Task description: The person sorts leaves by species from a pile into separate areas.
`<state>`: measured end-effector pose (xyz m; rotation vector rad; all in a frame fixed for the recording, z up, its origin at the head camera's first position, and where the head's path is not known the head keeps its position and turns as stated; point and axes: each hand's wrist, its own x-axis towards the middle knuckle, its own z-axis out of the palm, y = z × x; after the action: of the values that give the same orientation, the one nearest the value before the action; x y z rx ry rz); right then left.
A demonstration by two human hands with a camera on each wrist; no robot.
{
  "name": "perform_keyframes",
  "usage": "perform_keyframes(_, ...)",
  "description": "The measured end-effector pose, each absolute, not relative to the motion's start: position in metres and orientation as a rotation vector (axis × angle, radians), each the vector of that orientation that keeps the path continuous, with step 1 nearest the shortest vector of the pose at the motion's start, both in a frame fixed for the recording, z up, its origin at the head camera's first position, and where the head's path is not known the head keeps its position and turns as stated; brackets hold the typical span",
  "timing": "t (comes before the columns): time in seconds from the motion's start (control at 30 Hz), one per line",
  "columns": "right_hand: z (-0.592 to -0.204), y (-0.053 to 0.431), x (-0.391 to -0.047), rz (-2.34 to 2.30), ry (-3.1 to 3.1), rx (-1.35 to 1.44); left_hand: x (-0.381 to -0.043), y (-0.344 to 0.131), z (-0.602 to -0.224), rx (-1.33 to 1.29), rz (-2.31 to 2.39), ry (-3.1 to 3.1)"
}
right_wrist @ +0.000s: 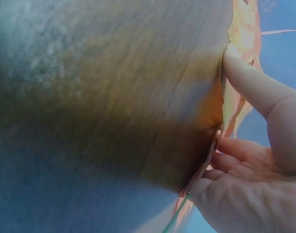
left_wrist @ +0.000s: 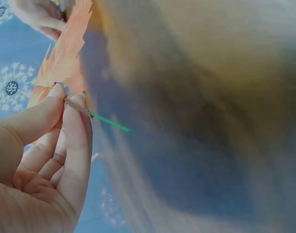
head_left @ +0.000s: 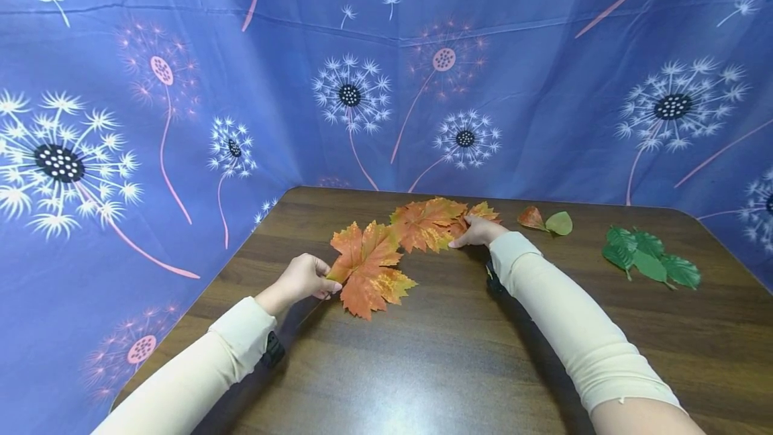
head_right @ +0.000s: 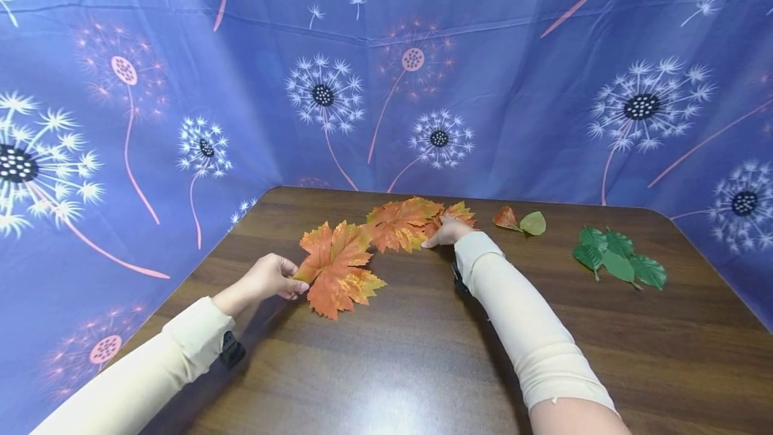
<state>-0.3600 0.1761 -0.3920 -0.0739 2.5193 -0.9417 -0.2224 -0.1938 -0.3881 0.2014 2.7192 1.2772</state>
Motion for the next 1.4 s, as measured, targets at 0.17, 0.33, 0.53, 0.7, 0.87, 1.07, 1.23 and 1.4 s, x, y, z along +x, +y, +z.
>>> perform_keyframes(0.17,-0.389,0.175,-0.36,-0.946,2.523,-0.088,-0.235,-0.188,-0.38,0.194,1.344,2.68)
perform_keyframes(0.33,-0.385,0.174,-0.359,-0.943,2.526,-0.103,-0.248,-0.184,-0.374,0.191,1.415,2.664)
perform_keyframes(0.53,-0.385,0.173,-0.358,-0.954,2.51,-0.092,-0.258,-0.18,-0.369,0.155,1.49,2.646)
perform_keyframes(0.7,-0.384,0.174,-0.359,-0.964,2.505,-0.084,-0.262,-0.176,-0.362,0.156,1.531,2.628)
perform_keyframes(0.87,-0.384,0.176,-0.36,-0.96,2.509,-0.08,-0.268,-0.172,-0.36,0.16,1.529,2.652)
perform_keyframes(1.07,-0.384,0.176,-0.358,-0.961,2.508,-0.098,-0.274,-0.168,-0.362,0.128,1.568,2.628)
perform_keyframes(1.23,-0.385,0.177,-0.358,-0.948,2.517,-0.107,-0.277,-0.163,-0.361,0.119,1.62,2.618)
perform_keyframes(1.4,-0.389,0.178,-0.358,-0.943,2.531,-0.095,-0.282,-0.159,-0.362,0.07,1.673,2.599)
